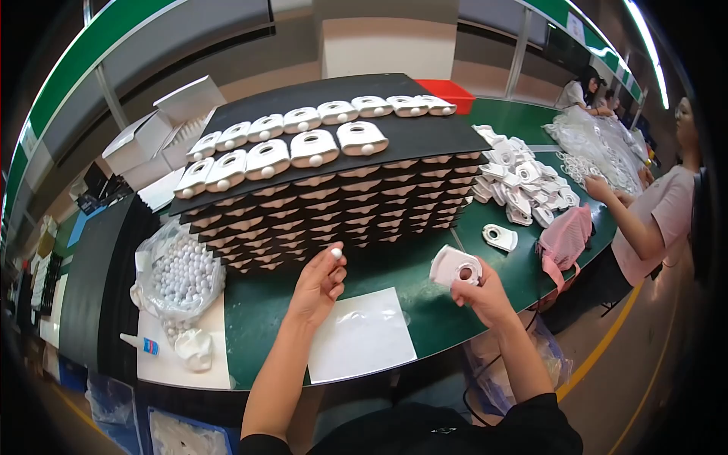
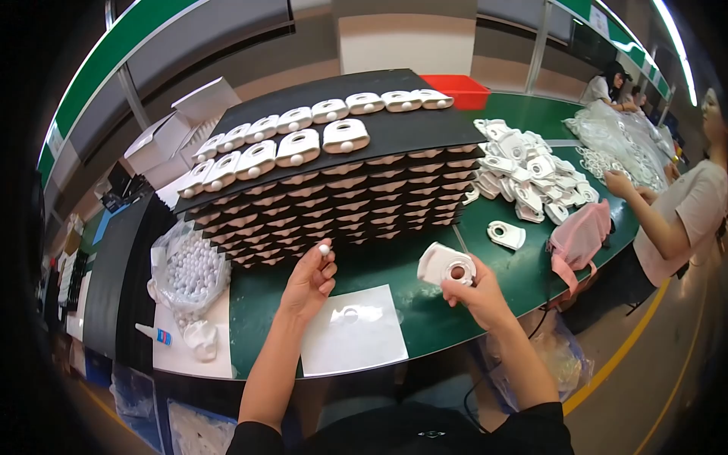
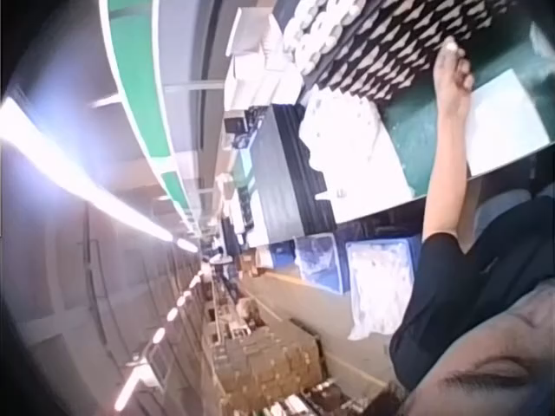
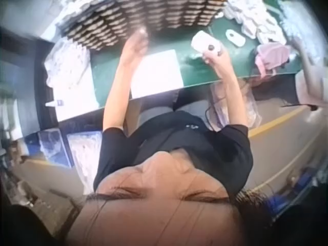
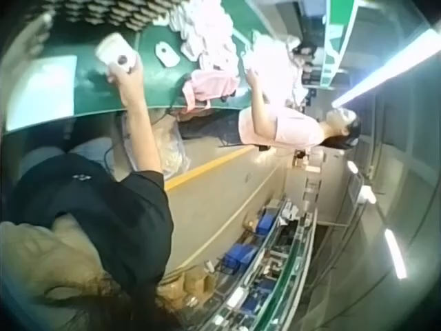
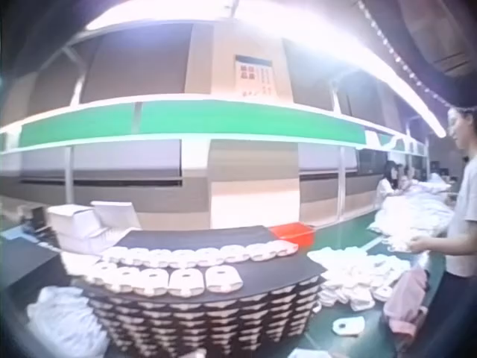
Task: Assembling white plastic lighting components at a factory workbench.
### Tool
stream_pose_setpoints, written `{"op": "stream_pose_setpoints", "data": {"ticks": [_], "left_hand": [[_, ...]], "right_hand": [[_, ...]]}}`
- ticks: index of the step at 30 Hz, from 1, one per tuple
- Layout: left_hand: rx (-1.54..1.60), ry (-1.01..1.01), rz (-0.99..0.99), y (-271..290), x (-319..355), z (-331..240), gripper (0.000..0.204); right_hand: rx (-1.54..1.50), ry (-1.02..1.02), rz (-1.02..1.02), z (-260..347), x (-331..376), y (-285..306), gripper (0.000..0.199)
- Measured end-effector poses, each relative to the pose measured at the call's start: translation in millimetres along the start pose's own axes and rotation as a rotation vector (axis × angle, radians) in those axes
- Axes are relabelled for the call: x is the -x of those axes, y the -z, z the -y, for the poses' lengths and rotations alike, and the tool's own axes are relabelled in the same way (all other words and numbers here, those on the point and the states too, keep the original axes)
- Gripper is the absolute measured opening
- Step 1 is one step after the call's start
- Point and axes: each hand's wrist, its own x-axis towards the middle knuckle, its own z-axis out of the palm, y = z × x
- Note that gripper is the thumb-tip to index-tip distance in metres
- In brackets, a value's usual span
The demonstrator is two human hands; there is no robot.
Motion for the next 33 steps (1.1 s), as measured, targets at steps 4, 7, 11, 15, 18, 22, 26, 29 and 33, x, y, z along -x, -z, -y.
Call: {"op": "stream_pose_setpoints", "data": {"ticks": [4,7,11,15,18,22,26,29,33], "left_hand": [[0.04,-0.008,-0.011,0.2,0.5,0.4,0.033],[0.043,-0.042,0.035,3.2,0.4,1.2,0.027],[0.028,-0.057,0.059,6.7,-0.9,4.1,0.021],[0.032,-0.034,0.01,2.3,0.1,3.1,0.018],[0.027,-0.028,0.013,3.2,-0.7,3.1,0.019],[0.015,-0.023,0.025,3.7,-0.9,2.6,0.019],[0.0,-0.019,0.017,3.0,-0.7,2.6,0.02],[-0.002,-0.018,0.007,3.8,-1.3,3.3,0.023],[-0.022,-0.021,0.04,2.6,-0.8,2.2,0.028]], "right_hand": [[0.373,0.199,0.025,-16.1,-3.8,-29.2,0.019],[0.413,0.28,0.179,-25.8,-4.5,-45.7,0.017],[0.31,0.088,0.298,-49.7,-7.7,-68.4,0.013],[0.378,0.115,0.248,-65.5,-9.3,-85.1,0.016],[0.486,0.195,0.234,-69.0,-9.5,-88.5,0.016],[0.61,0.201,0.235,-64.0,-7.1,-92.5,0.015],[0.654,0.26,0.213,-64.9,-7.0,-92.0,0.013],[0.602,0.277,0.198,-68.3,-7.7,-90.1,0.012],[0.77,0.378,0.229,-63.1,-5.7,-91.9,0.012]]}}
